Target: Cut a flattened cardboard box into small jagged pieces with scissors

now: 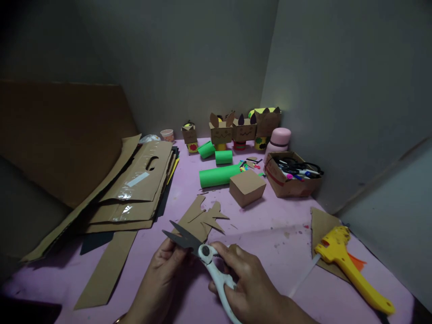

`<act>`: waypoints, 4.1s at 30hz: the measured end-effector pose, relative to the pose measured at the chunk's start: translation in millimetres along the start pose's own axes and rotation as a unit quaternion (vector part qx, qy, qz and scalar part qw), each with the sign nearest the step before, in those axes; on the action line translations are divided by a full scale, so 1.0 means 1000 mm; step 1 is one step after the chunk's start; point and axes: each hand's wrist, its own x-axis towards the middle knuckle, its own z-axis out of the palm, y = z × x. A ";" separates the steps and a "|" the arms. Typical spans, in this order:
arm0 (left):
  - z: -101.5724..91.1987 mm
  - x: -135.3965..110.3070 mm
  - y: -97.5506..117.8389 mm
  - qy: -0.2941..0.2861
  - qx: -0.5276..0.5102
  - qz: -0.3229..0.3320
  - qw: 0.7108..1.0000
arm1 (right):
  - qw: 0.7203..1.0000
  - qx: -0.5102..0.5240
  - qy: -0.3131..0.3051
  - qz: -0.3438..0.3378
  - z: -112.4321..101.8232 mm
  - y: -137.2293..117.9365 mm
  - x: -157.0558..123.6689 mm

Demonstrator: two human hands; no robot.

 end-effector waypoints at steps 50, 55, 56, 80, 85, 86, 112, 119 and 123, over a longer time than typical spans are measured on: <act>-0.010 0.005 0.015 -0.064 0.125 -0.002 0.990 | 0.997 0.068 -0.016 0.028 -0.020 -0.005 0.011; -0.008 0.004 0.018 -0.052 0.121 -0.006 0.991 | 0.990 0.130 0.021 0.052 -0.016 0.001 0.013; -0.007 0.004 0.018 -0.047 0.120 -0.007 0.992 | 0.992 0.118 0.020 0.046 -0.016 0.000 0.013; -0.007 0.002 0.017 -0.047 0.177 -0.015 0.983 | 0.974 0.209 0.046 0.072 -0.009 0.006 0.012; -0.009 0.004 0.011 -0.015 0.151 0.004 0.988 | 0.972 0.221 0.051 0.056 -0.008 0.007 0.012; -0.010 0.004 0.011 -0.014 0.142 0.005 0.990 | 0.973 0.219 0.058 0.054 -0.008 0.007 0.012; -0.001 -0.001 0.008 -0.068 0.212 -0.061 0.973 | 0.914 0.389 0.039 0.108 0.004 -0.002 0.017; 0.007 -0.006 -0.009 -0.109 0.222 -0.086 0.965 | 0.923 0.369 0.043 0.101 0.005 -0.005 0.014; 0.004 -0.003 -0.009 -0.079 0.178 -0.088 0.977 | 0.920 0.375 0.027 0.111 0.005 -0.009 0.014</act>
